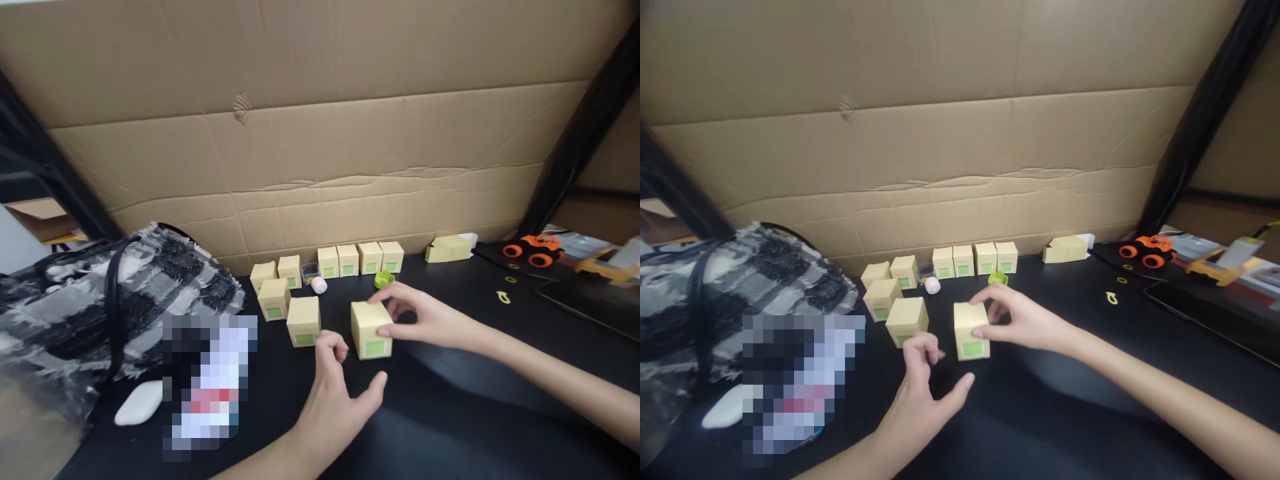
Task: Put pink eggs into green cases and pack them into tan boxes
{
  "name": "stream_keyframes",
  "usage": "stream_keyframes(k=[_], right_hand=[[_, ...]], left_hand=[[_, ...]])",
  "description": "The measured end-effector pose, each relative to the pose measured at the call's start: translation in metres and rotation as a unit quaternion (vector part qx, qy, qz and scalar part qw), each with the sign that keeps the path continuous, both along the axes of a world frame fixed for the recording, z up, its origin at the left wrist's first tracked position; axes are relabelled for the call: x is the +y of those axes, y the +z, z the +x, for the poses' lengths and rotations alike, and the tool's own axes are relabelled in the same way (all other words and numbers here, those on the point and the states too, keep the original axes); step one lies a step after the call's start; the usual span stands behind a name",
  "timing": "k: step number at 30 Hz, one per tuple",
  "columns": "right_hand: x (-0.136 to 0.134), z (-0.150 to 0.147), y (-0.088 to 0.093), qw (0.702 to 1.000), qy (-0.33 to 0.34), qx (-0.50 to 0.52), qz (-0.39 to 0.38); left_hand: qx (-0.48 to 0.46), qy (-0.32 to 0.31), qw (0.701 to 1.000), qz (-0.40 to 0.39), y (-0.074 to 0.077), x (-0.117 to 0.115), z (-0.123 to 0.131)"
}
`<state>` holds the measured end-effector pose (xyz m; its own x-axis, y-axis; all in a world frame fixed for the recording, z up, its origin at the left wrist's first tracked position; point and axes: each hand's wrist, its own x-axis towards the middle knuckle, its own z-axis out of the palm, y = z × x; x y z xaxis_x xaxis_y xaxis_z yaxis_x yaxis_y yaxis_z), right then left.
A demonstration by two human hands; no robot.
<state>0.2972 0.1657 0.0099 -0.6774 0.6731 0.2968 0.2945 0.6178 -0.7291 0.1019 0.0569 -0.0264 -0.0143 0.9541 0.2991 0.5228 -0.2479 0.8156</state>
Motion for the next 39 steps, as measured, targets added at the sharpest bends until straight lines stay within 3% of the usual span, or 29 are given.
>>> stream_keyframes(k=[4, 10, 16, 20, 23, 27, 30, 32, 35, 39], right_hand=[[0.027, -0.024, -0.009, 0.999, -0.021, 0.016, 0.047], [0.037, -0.056, -0.014, 0.994, -0.03, 0.012, 0.105], [0.05, -0.028, -0.025, 0.975, -0.148, -0.039, 0.164], [0.059, 0.0, -0.036, 0.964, -0.177, -0.075, 0.185], [0.047, 0.01, -0.032, 0.972, -0.137, -0.082, 0.174], [0.003, 0.006, -0.015, 0.989, -0.021, -0.064, 0.135], [-0.032, -0.002, -0.003, 0.992, 0.061, -0.035, 0.103], [-0.042, -0.004, 0.003, 0.99, 0.088, -0.035, 0.101], [-0.023, 0.013, 0.01, 0.983, -0.016, -0.11, 0.145], [0.038, 0.073, 0.013, 0.944, -0.224, -0.199, 0.138]], left_hand=[[0.039, -0.07, 0.993, -0.089, 0.009, -0.002, 0.002], [0.038, -0.077, 0.99, -0.111, 0.015, 0.0, 0.001], [0.04, -0.1, 0.989, -0.099, 0.011, 0.001, 0.0], [0.025, -0.119, 0.988, -0.1, 0.012, 0.002, 0.0], [0.004, -0.133, 0.986, -0.1, 0.01, 0.003, -0.001], [-0.1, -0.13, 0.981, -0.105, 0.001, 0.007, -0.003], [-0.205, -0.157, 0.957, -0.134, -0.005, 0.013, -0.003], [-0.251, -0.184, 0.939, -0.146, -0.006, 0.016, -0.002], [-0.283, -0.175, 0.931, -0.151, -0.003, 0.017, 0.0], [-0.328, -0.157, 0.917, -0.166, 0.004, 0.016, 0.001]])
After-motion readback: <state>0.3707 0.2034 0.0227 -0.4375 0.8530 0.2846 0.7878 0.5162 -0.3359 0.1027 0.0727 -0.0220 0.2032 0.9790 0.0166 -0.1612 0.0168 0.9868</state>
